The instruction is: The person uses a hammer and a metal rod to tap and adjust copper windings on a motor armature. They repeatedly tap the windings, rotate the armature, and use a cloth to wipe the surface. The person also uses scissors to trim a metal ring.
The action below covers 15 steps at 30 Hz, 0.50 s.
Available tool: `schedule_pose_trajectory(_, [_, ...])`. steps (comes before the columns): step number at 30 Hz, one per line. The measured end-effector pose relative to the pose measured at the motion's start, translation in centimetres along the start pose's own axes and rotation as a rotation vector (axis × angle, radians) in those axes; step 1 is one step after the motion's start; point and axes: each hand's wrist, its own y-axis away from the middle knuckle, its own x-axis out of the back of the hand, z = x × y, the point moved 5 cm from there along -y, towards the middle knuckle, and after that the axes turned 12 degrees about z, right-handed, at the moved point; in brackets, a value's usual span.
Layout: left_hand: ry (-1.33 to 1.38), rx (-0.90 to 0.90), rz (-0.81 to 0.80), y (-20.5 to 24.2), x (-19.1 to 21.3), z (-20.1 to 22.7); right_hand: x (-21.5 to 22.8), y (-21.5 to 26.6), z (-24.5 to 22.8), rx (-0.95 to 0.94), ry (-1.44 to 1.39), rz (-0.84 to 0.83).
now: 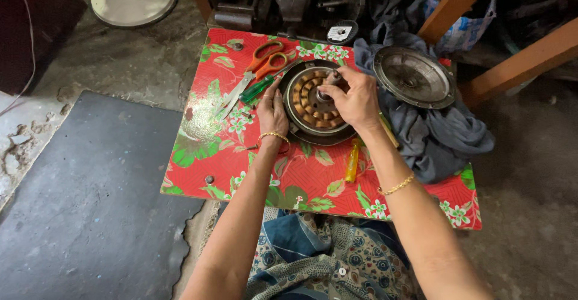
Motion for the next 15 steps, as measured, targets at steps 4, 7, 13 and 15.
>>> schedule_pose_trajectory(4, [-0.067, 0.129, -0.002, 0.3, 0.0, -0.5, 0.4, -0.5, 0.5, -0.011, -0.098, -0.186])
schedule_pose_trajectory(7, [-0.029, 0.058, -0.003, 0.2, 0.0, -0.1, 0.5, -1.4, 1.2, -0.032, -0.147, -0.319])
schedule_pose_trajectory(13, [0.008, 0.024, -0.018, 0.0, -0.1, -0.4, 0.6, -1.9, 1.2, -0.054, -0.244, -0.405])
schedule_pose_trajectory(15, [-0.003, 0.045, -0.026, 0.2, 0.0, -0.8, 0.8, -1.7, 0.8, -0.033, -0.213, -0.363])
